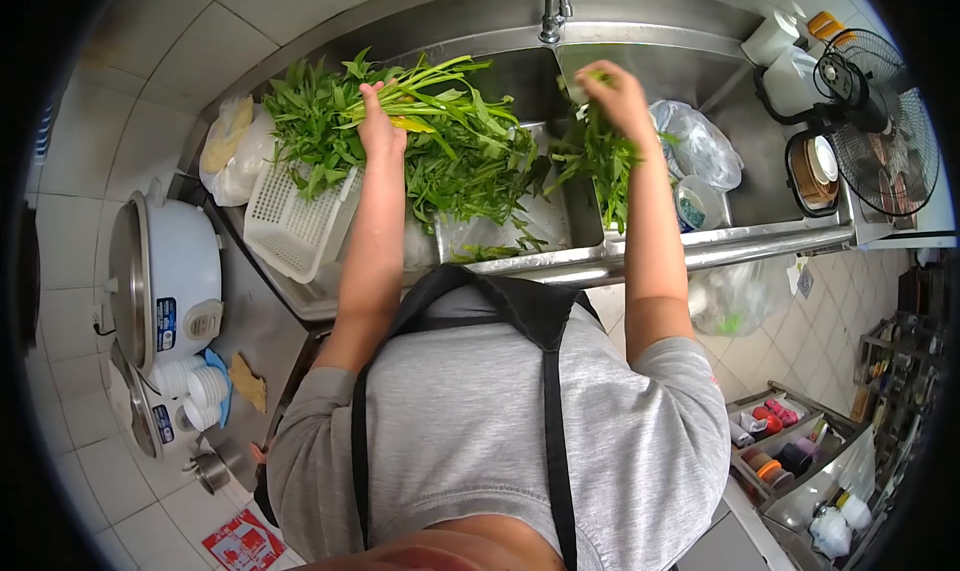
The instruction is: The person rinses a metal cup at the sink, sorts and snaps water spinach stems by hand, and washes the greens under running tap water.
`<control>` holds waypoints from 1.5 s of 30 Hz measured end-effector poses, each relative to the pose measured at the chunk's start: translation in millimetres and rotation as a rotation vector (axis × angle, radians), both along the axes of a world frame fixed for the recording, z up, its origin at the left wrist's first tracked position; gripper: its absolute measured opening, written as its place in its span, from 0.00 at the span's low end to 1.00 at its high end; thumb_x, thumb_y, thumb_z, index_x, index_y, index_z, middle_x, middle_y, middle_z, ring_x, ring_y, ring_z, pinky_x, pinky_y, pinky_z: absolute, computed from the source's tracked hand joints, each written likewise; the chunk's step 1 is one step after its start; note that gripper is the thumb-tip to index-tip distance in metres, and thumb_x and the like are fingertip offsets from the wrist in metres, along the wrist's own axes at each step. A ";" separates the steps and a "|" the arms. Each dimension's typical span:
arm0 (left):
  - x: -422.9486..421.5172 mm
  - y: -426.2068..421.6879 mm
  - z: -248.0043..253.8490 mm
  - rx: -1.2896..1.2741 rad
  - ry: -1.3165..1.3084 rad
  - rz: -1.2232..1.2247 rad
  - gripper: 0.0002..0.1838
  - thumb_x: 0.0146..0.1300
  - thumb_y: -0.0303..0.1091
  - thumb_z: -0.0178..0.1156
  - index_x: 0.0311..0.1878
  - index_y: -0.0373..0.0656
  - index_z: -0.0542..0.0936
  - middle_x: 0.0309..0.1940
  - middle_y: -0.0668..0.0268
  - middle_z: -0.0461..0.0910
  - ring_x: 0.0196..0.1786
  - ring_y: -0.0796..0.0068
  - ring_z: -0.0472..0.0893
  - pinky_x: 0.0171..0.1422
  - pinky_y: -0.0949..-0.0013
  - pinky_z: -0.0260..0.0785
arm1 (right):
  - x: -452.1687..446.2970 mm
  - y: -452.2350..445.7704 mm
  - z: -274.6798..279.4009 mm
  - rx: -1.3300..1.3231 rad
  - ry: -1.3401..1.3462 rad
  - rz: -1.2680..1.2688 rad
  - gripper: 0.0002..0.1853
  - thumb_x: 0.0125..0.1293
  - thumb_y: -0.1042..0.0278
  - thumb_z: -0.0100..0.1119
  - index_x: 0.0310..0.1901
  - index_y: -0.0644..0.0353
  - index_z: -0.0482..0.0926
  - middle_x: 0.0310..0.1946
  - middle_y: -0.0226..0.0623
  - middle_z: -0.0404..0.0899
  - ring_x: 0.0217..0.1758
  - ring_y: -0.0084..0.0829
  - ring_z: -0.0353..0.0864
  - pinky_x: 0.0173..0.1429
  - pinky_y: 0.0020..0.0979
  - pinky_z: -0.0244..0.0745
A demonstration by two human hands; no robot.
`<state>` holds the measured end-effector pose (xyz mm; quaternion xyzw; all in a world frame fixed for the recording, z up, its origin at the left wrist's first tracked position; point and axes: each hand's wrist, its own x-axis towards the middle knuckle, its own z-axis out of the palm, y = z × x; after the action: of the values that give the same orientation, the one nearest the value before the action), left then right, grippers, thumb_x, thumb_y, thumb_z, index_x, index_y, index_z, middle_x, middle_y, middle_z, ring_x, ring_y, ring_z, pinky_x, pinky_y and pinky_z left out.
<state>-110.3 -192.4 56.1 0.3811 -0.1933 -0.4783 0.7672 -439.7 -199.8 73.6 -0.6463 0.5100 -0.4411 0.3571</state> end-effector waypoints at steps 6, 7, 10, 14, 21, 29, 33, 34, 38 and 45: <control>-9.6 -1.5 1.5 0.006 0.095 -0.019 0.22 0.62 0.50 0.51 0.44 0.36 0.70 0.43 0.54 0.76 0.45 0.65 0.76 0.51 0.61 0.69 | 73.9 9.7 -24.7 -0.046 0.544 0.077 0.14 0.48 0.60 0.62 0.38 0.53 0.80 0.30 0.44 0.79 0.35 0.42 0.78 0.41 0.35 0.72; -8.4 -1.5 0.0 0.022 0.103 -0.030 0.22 0.62 0.50 0.51 0.44 0.36 0.71 0.44 0.54 0.76 0.45 0.64 0.75 0.51 0.61 0.69 | 79.1 8.5 -31.7 -0.048 0.541 0.081 0.14 0.48 0.60 0.62 0.38 0.53 0.80 0.30 0.44 0.79 0.35 0.42 0.78 0.41 0.35 0.72; -3.4 -1.4 -4.9 0.031 0.131 -0.044 0.23 0.62 0.50 0.50 0.44 0.36 0.70 0.43 0.54 0.76 0.46 0.64 0.75 0.51 0.61 0.69 | 88.7 -4.3 -47.4 -0.229 0.556 0.140 0.11 0.49 0.64 0.63 0.34 0.58 0.80 0.31 0.42 0.79 0.31 0.40 0.77 0.38 0.33 0.70; 6.8 5.2 -2.0 0.128 -0.159 -0.063 0.20 0.62 0.48 0.52 0.41 0.36 0.73 0.37 0.56 0.78 0.38 0.69 0.78 0.39 0.67 0.72 | 76.9 -20.6 -45.7 -0.001 0.220 0.333 0.11 0.50 0.65 0.62 0.35 0.61 0.81 0.27 0.38 0.80 0.32 0.25 0.78 0.40 0.27 0.70; -6.4 7.6 3.6 0.211 -0.285 -0.171 0.21 0.61 0.47 0.53 0.37 0.33 0.74 0.30 0.57 0.78 0.23 0.70 0.79 0.24 0.72 0.72 | 60.7 -24.8 -33.1 0.304 -0.286 0.260 0.08 0.52 0.70 0.59 0.33 0.64 0.80 0.28 0.29 0.78 0.32 0.20 0.74 0.40 0.21 0.67; -9.0 2.4 -0.1 0.077 -0.038 -0.091 0.25 0.63 0.52 0.47 0.40 0.34 0.70 0.36 0.53 0.76 0.37 0.63 0.78 0.39 0.60 0.75 | 21.6 -45.5 -79.9 0.367 -1.141 0.101 0.06 0.53 0.73 0.57 0.34 0.62 0.77 0.23 0.29 0.73 0.25 0.23 0.72 0.30 0.23 0.70; 15.1 0.0 7.7 0.070 0.052 -0.076 0.25 0.63 0.55 0.44 0.43 0.38 0.68 0.39 0.56 0.74 0.40 0.62 0.76 0.45 0.58 0.73 | -13.7 -32.2 -54.0 0.194 -0.975 -0.059 0.10 0.59 0.66 0.57 0.40 0.61 0.76 0.27 0.29 0.74 0.25 0.20 0.71 0.32 0.22 0.70; 19.9 -0.2 6.8 0.065 0.076 -0.066 0.25 0.63 0.56 0.44 0.42 0.38 0.68 0.39 0.57 0.74 0.40 0.61 0.76 0.45 0.57 0.73 | -25.0 -29.5 -49.2 0.171 -0.956 -0.040 0.11 0.59 0.64 0.57 0.41 0.60 0.75 0.28 0.29 0.75 0.25 0.19 0.70 0.32 0.22 0.69; 33.2 -5.1 5.1 0.083 0.181 -0.065 0.24 0.63 0.56 0.44 0.44 0.41 0.68 0.40 0.59 0.74 0.38 0.62 0.75 0.43 0.60 0.72 | -63.6 -20.2 -24.8 -0.011 -0.922 -0.104 0.08 0.62 0.67 0.53 0.41 0.59 0.74 0.33 0.37 0.79 0.23 0.18 0.70 0.29 0.19 0.69; 28.9 -9.1 6.0 0.112 0.232 -0.014 0.24 0.63 0.56 0.44 0.43 0.41 0.67 0.40 0.59 0.73 0.40 0.62 0.75 0.45 0.60 0.72 | -46.0 4.7 26.0 -0.096 -0.175 -0.207 0.09 0.56 0.66 0.60 0.36 0.59 0.78 0.29 0.29 0.78 0.30 0.17 0.71 0.37 0.19 0.66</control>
<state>-81.4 -201.4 62.0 0.3638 -0.0788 -0.5345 0.7588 -485.7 -195.1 99.6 -0.5657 0.5191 -0.5542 0.3215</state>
